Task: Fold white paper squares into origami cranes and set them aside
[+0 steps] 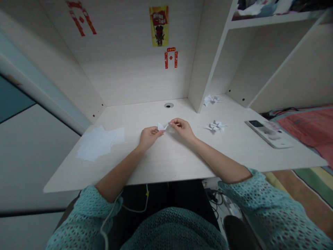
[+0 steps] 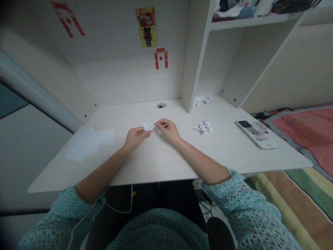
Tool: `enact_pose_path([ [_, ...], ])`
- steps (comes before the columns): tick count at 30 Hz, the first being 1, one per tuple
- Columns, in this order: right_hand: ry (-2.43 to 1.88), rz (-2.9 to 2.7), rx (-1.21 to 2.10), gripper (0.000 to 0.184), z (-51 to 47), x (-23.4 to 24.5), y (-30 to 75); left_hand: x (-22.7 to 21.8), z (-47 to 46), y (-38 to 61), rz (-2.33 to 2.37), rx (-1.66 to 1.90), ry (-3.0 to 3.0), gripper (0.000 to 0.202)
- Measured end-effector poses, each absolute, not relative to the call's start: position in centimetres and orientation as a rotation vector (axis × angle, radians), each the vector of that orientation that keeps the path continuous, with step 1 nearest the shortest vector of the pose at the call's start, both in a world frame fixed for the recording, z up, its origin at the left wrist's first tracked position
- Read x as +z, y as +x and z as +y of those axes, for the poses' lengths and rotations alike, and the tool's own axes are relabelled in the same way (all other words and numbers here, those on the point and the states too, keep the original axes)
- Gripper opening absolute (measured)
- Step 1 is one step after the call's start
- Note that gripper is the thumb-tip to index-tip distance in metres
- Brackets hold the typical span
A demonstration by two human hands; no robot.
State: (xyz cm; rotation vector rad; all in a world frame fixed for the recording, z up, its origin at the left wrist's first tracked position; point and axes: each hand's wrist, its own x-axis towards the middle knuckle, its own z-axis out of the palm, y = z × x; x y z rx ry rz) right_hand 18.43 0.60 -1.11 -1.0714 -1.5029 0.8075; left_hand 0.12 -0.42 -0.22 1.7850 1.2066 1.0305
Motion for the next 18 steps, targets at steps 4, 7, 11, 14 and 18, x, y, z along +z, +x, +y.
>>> enact_pose_path([
  [4,-1.037,-1.512,0.8,0.03,0.85,-0.69,19.08,-0.34,-0.31,0.17,1.195,1.029,1.782,0.032],
  [7,-1.02,-1.582,0.747,0.025,0.75,-0.57,19.26,-0.56,-0.13,0.15,1.179,1.02,1.763,0.033],
  [11,-1.006,-1.609,0.75,0.023,0.55,-0.57,19.21,-0.8,0.06,0.05,1.165,1.005,1.756,0.035],
  [14,-1.014,-1.608,0.757,0.021,0.5,-0.64,19.13,-0.94,0.12,0.01,1.161,0.999,1.748,0.036],
  [18,-1.015,-1.564,0.777,0.022,0.5,-0.87,18.91,-0.99,0.09,0.13,1.144,0.998,1.678,0.036],
])
